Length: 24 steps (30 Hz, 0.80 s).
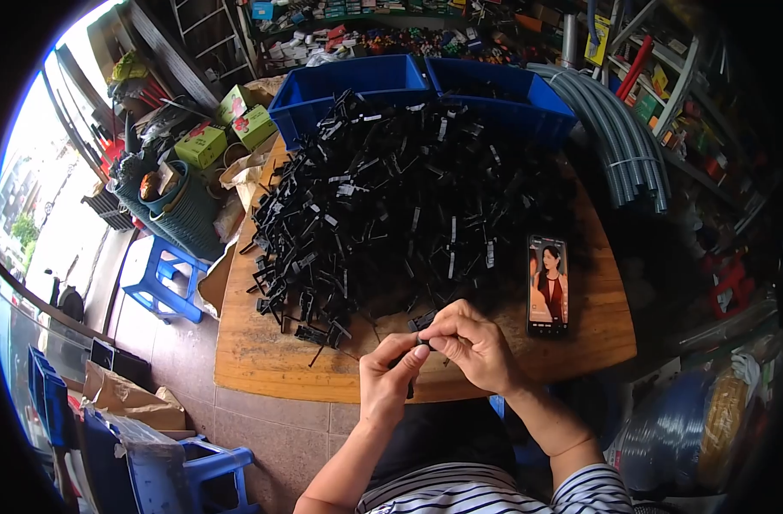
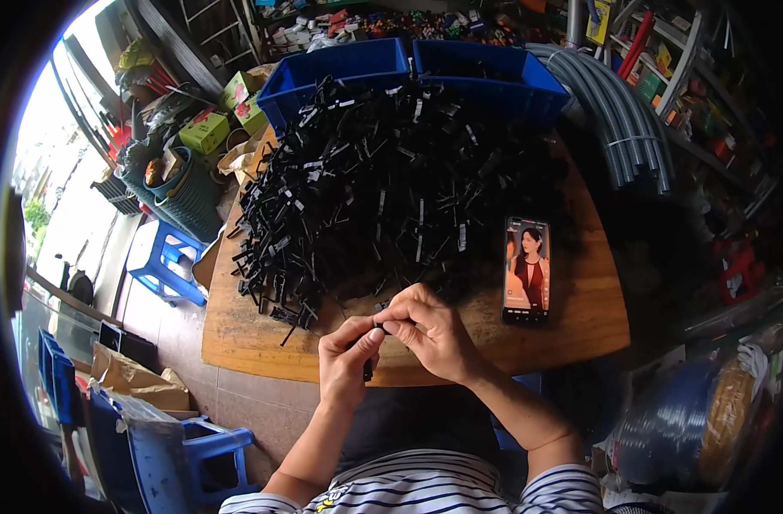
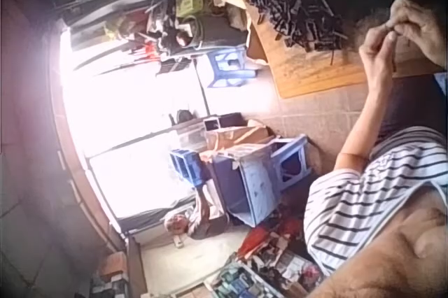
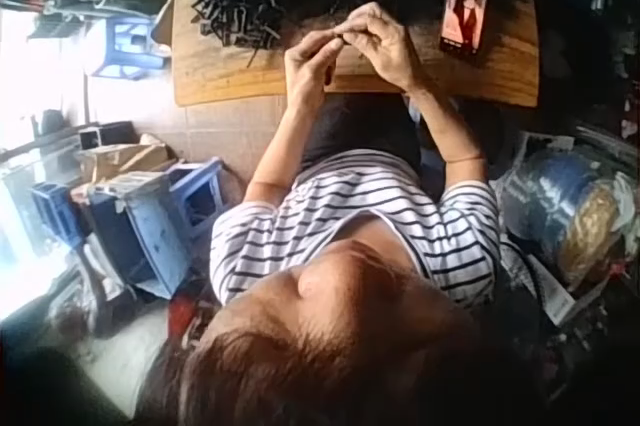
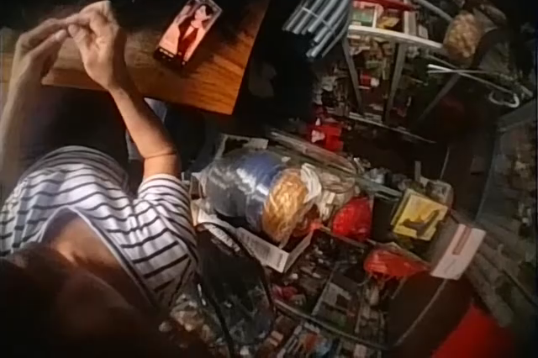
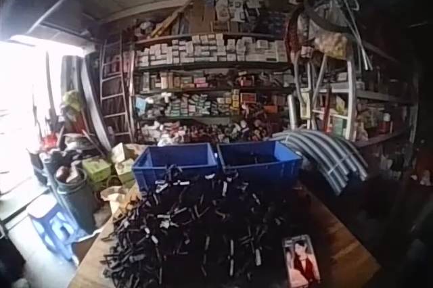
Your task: Sorting and inspecting small black plastic components on a wooden workbench and placing them into bins.
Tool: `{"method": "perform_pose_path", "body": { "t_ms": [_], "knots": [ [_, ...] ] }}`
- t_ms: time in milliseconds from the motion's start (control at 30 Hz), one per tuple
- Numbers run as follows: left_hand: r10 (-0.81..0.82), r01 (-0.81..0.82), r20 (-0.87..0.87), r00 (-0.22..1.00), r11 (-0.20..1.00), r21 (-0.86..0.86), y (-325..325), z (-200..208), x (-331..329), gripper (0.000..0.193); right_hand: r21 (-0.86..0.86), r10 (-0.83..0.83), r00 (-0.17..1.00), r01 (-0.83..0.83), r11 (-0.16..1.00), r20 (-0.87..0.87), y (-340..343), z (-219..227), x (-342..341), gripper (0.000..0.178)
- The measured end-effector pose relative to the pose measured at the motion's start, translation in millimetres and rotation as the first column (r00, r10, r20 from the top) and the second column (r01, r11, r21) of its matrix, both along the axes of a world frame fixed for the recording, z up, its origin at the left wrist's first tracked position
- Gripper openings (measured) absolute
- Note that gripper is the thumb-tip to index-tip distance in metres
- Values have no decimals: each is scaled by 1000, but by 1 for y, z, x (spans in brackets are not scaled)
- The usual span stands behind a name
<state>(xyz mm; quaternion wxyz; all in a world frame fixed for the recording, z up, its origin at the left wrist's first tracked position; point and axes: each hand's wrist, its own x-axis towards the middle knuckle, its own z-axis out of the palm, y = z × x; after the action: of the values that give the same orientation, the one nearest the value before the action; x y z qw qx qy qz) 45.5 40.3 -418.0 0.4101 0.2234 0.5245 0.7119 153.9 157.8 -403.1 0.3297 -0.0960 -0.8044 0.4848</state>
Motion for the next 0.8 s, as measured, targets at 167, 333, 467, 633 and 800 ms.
{"method": "perform_pose_path", "body": {
  "t_ms": [167, 333, 467, 633, 800],
  "knots": [
    [114, -91, -472, 874, 993, 72, -7, -5, 5, 21, -565, 205, 979, -170, 807, -3, 2, -3, 1, 12],
    [181, -75, -776, 604, 982, 171, -8, 3, 10, 26, -885, 291, 940, -282, 370, -178, 4, -23, 10, 7],
    [202, -92, -770, 606, 979, 184, -8, 6, 10, 27, -879, 258, 958, -224, 421, -121, 1, -20, 7, 6],
    [112, -106, -305, 946, 994, 35, -11, 2, -6, 19, 166, 21, 991, -43, 985, 134, -3, 9, 5, 25],
    [21, -20, 180, 983, 1000, -5, -9, 5, -15, 16, 729, -131, 982, -8, 685, 133, -12, 11, 11, 52]
  ]
}}
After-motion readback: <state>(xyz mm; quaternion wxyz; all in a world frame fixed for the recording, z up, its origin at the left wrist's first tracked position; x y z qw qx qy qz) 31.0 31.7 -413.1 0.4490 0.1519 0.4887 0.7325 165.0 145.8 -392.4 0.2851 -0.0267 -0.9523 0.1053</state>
